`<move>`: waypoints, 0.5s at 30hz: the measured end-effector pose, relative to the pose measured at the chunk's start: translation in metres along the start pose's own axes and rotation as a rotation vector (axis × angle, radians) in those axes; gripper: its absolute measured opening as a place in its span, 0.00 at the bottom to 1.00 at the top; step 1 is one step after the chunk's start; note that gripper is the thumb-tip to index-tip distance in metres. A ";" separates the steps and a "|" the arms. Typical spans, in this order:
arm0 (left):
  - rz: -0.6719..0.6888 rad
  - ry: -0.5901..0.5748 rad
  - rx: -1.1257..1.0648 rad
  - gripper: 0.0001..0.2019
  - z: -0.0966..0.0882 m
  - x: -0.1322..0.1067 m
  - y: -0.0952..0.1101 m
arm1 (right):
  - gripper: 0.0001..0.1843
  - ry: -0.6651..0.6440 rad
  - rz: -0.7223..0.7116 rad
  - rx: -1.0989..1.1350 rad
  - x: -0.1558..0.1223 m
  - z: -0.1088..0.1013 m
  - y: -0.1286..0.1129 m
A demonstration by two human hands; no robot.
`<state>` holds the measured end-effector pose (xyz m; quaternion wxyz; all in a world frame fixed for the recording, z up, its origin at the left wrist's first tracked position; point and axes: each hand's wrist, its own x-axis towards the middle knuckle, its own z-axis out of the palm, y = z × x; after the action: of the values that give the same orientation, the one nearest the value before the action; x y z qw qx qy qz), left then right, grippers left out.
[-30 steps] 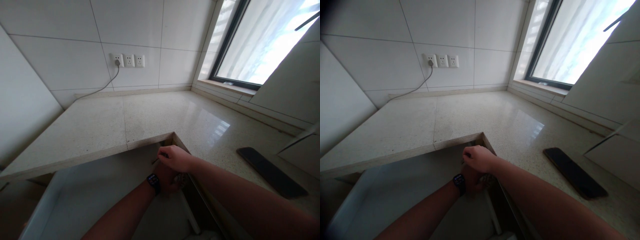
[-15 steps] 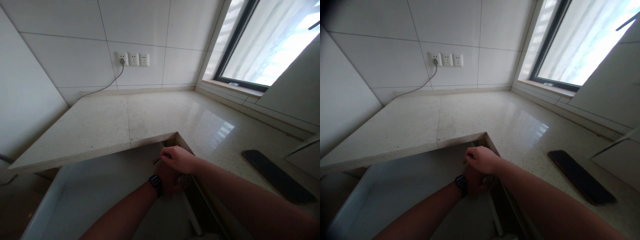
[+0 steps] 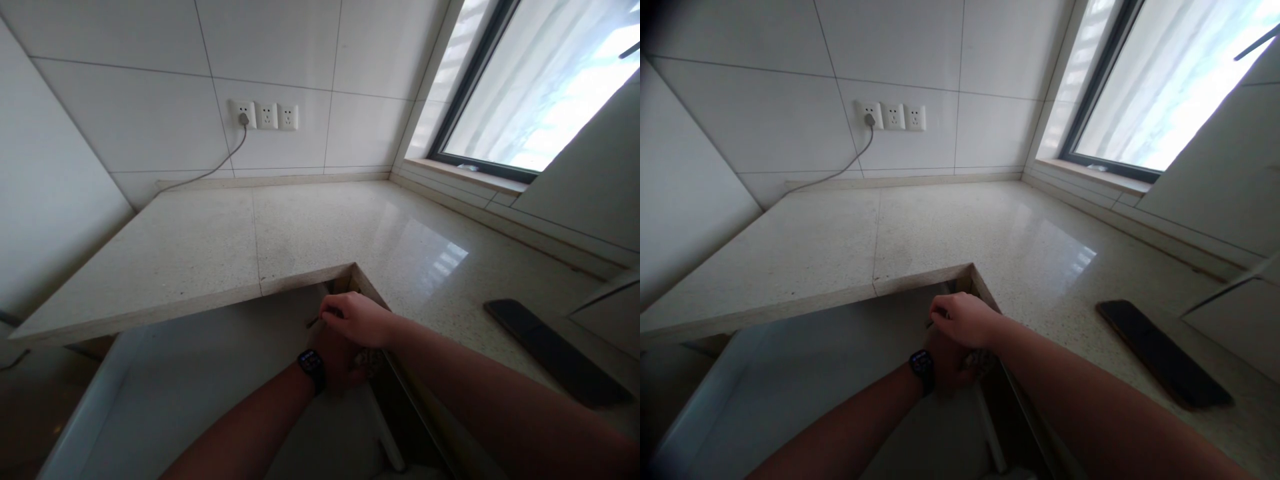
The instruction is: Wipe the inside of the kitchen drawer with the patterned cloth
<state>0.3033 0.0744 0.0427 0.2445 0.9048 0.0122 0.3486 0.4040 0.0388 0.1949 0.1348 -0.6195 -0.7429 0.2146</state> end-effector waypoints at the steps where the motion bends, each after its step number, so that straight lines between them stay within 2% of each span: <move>1: -0.007 -0.012 0.000 0.35 0.001 -0.001 -0.001 | 0.11 -0.005 -0.001 0.001 0.000 0.000 0.000; 9: 0.016 0.028 -0.014 0.35 0.001 0.001 -0.002 | 0.11 -0.012 0.007 -0.002 -0.001 0.000 0.000; 15: 0.011 -0.002 0.019 0.34 0.002 0.001 -0.003 | 0.11 -0.013 -0.001 -0.001 -0.001 0.000 0.000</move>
<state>0.3058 0.0758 0.0403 0.2338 0.9075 0.0105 0.3487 0.4037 0.0380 0.1948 0.1300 -0.6178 -0.7442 0.2183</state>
